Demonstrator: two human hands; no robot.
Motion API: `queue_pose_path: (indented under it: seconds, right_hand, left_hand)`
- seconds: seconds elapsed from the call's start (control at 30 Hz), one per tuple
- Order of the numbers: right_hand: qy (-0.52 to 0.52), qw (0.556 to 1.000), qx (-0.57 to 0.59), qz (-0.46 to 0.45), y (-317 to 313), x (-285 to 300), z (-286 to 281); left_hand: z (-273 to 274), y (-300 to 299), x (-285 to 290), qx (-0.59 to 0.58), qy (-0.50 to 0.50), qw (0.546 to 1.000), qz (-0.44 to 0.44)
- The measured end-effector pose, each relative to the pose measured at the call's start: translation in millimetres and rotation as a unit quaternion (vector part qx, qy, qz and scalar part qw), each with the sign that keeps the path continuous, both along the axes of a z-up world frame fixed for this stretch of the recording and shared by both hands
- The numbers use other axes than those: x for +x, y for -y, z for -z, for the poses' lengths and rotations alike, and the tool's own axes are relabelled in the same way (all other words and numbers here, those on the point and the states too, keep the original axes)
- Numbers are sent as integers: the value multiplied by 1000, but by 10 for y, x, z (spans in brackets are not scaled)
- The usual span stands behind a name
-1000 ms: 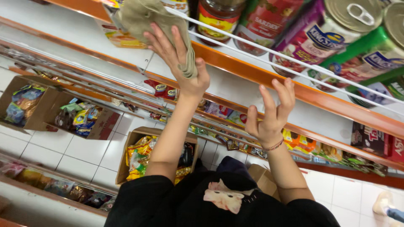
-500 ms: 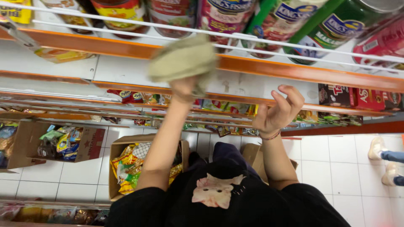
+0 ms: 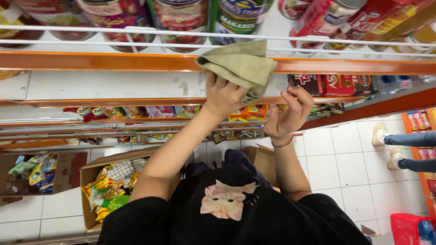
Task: The person cleans store shelves by spraying them with a liquid, wiping them with a cloth, and then scanning and restacking snack bags.
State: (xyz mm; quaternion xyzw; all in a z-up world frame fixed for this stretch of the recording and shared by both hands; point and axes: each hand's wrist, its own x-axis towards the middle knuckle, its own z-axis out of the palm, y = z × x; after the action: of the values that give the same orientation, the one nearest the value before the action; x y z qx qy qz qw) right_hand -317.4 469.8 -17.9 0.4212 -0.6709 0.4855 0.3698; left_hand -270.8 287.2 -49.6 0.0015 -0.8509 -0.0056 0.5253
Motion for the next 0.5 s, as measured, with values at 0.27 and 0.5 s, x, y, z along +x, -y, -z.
queue_pose_path:
  seconds: [0.27, 0.5]
  right_hand:
    - [7, 1000, -3, 15, -813, -549, 26]
    - [21, 999, -10, 40, -1363, -970, 109]
  left_hand:
    - [-75, -979, -773, -11, 32, 998, 46]
    - [-272, -1741, -1369, -97, 27, 994, 52]
